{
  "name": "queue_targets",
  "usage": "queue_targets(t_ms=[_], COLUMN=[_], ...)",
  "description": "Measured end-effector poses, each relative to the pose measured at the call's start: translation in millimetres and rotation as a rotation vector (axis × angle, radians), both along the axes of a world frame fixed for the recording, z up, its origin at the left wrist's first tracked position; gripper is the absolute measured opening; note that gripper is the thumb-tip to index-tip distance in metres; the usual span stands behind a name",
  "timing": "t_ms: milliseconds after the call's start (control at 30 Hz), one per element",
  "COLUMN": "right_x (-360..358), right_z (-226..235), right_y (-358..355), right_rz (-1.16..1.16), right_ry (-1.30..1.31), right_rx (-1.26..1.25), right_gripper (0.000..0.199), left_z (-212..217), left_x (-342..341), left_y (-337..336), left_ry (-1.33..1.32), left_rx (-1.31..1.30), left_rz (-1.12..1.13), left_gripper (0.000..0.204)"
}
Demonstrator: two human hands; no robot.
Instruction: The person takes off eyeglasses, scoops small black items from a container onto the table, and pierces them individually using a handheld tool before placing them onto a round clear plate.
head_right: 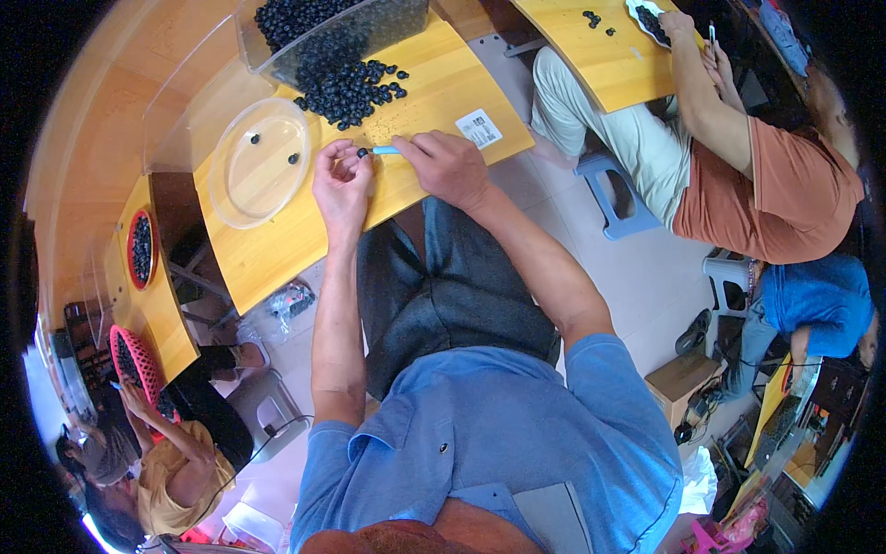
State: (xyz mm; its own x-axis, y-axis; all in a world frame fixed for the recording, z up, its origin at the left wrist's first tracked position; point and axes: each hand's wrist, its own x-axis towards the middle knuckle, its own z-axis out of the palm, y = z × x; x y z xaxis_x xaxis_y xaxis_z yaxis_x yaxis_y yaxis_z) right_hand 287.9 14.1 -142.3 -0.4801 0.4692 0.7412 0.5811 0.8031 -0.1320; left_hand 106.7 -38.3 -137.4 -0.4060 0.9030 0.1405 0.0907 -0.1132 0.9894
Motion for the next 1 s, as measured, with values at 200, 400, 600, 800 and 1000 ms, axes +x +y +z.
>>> queue_targets(t_ms=[200, 400, 600, 800, 1000], right_x=[1, 1, 0, -5, -3], right_z=[1, 1, 0, 3, 1], right_y=[-1, -2, 0, 0, -2], right_rz=[0.002, -0.003, -0.008, -0.071, -0.105], right_ry=[-0.030, -0.046, -0.033, -0.054, 0.016], right_rx=[0.009, 0.000, 0.014, -0.079, -0.052], right_gripper=[0.032, 0.032, 0.029, 0.024, 0.028], left_z=[1, 1, 2, -7, 2], left_x=[0, 1, 1, -4, -8], left_y=[-1, 0, 1, -1, -8], left_ry=[0.109, 0.062, 0.046, -0.073, 0.155], left_rx=[-0.027, -0.005, -0.003, 0.048, 0.108], left_rz=[-0.023, -0.008, -0.008, -0.030, 0.093], left_gripper=[0.034, 0.033, 0.034, 0.036, 0.019])
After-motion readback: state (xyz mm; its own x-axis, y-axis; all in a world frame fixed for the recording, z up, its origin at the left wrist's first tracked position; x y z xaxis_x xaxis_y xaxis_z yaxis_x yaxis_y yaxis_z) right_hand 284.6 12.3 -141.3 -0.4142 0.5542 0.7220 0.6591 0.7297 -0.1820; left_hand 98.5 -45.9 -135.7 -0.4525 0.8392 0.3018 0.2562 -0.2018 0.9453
